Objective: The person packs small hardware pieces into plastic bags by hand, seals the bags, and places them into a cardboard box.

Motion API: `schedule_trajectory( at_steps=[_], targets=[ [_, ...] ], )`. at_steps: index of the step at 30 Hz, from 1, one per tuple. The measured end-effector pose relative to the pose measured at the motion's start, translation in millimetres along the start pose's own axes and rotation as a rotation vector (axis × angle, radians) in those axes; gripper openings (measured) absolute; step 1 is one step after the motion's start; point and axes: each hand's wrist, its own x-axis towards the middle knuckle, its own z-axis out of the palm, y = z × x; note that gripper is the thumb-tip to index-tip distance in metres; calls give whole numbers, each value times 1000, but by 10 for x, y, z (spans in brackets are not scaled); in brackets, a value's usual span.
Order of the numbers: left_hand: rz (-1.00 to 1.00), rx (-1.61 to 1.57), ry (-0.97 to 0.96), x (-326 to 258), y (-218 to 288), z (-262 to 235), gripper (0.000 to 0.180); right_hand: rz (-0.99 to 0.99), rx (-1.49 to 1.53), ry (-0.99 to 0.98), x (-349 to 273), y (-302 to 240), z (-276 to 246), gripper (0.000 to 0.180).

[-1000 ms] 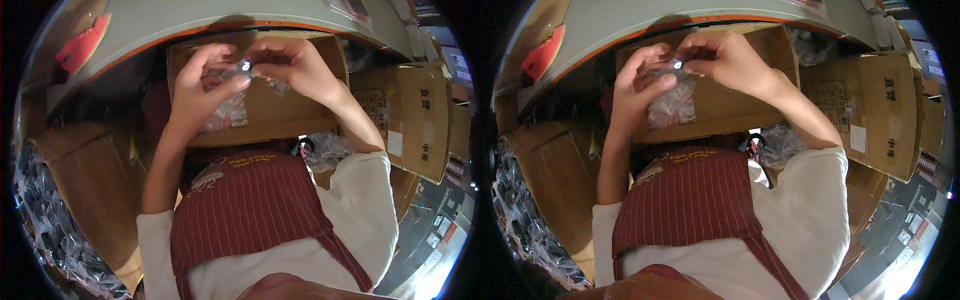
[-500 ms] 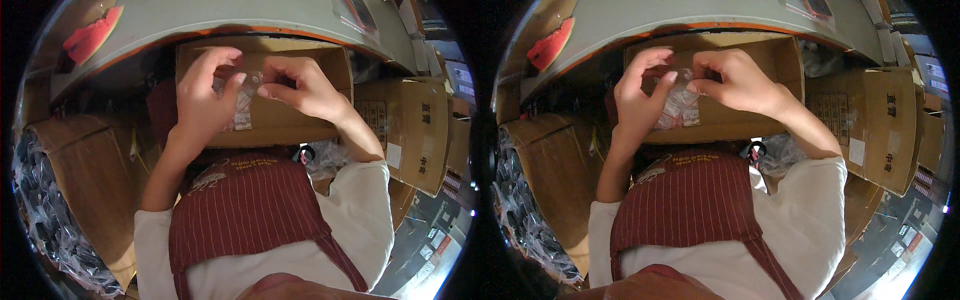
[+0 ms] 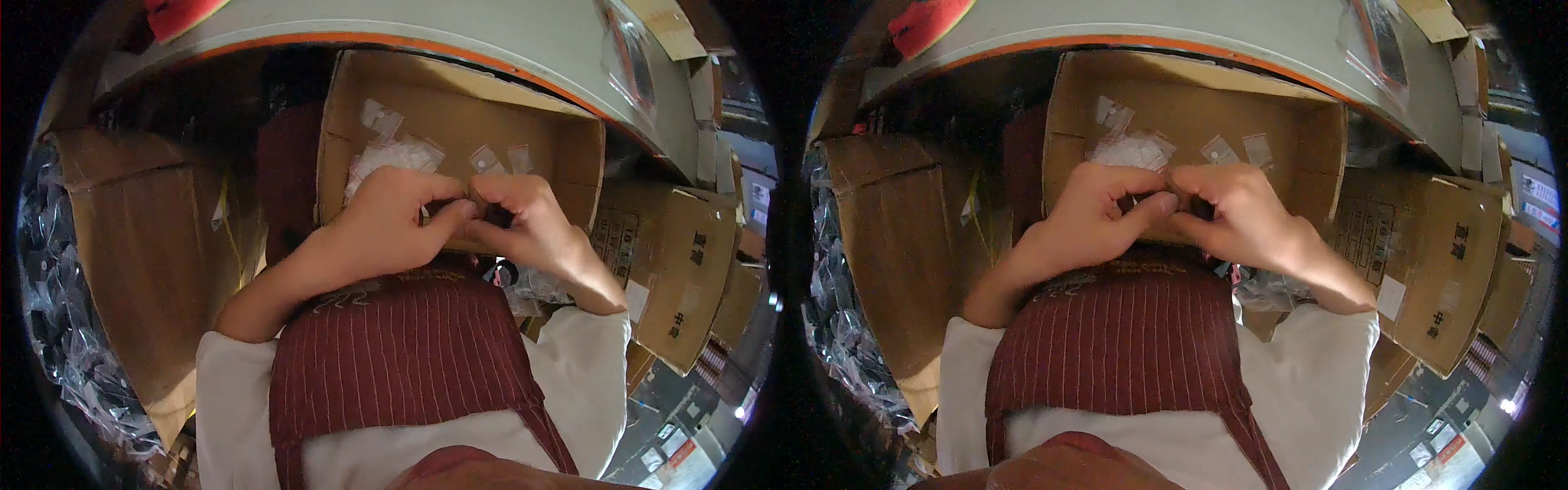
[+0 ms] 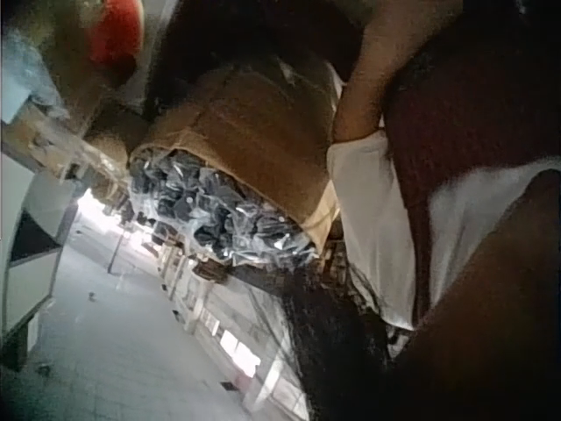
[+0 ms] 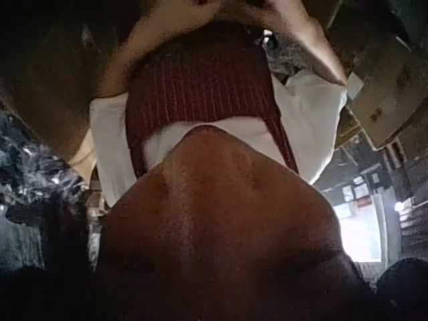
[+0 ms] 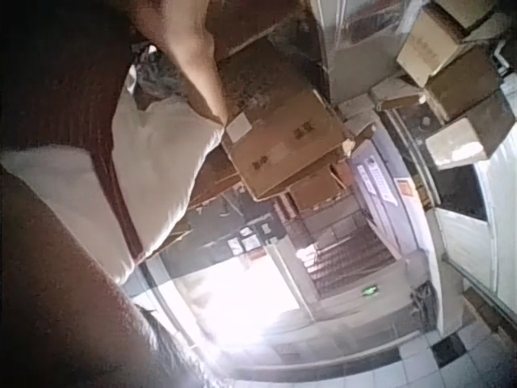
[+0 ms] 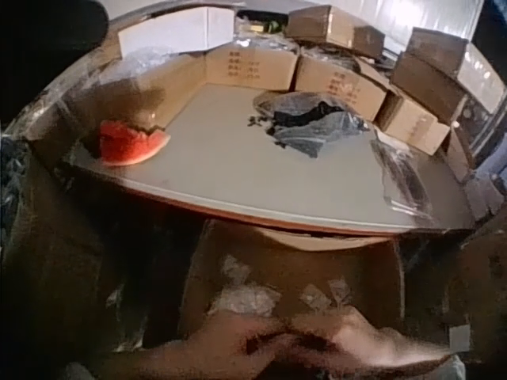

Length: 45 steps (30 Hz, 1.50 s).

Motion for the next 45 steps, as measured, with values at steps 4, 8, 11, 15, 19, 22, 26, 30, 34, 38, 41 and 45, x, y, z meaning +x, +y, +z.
schedule_trajectory(
  at_steps=[4,8,11,15,19,22,26,30,34,38,41,45],
  targets=[
    [-62,-28,78,-103,-120,43,14,70,-95,31,-63,-30,108,21],
    [-43,-79,162,-165,-127,43,10,74,-113,179,-78,-124,207,23],
    [-31,-224,187,-164,-82,3,11,3,-25,207,-89,-132,231,23],
    [-101,-454,140,-162,-83,-79,12,70,197,223,-89,-106,267,20],
    [-83,-440,244,-153,-79,-47,10,162,422,318,-59,-81,316,15],
    [11,-325,241,-160,-113,-63,8,184,450,338,-54,-113,319,14],
    [12,-327,253,-192,-110,-46,6,182,425,332,-57,-105,350,14],
    [8,-322,274,-168,-174,-36,5,132,408,348,-29,-39,391,15],
    [28,-142,310,-187,-144,-59,5,-49,40,402,71,-99,406,22],
    [48,-95,357,-163,-120,-67,7,-105,-115,389,138,-86,366,25],
    [94,-4,375,-108,-162,-23,10,-118,-154,384,105,5,345,24],
    [133,66,395,-134,-134,-12,11,-113,-158,405,56,-49,378,22]
  ],
)
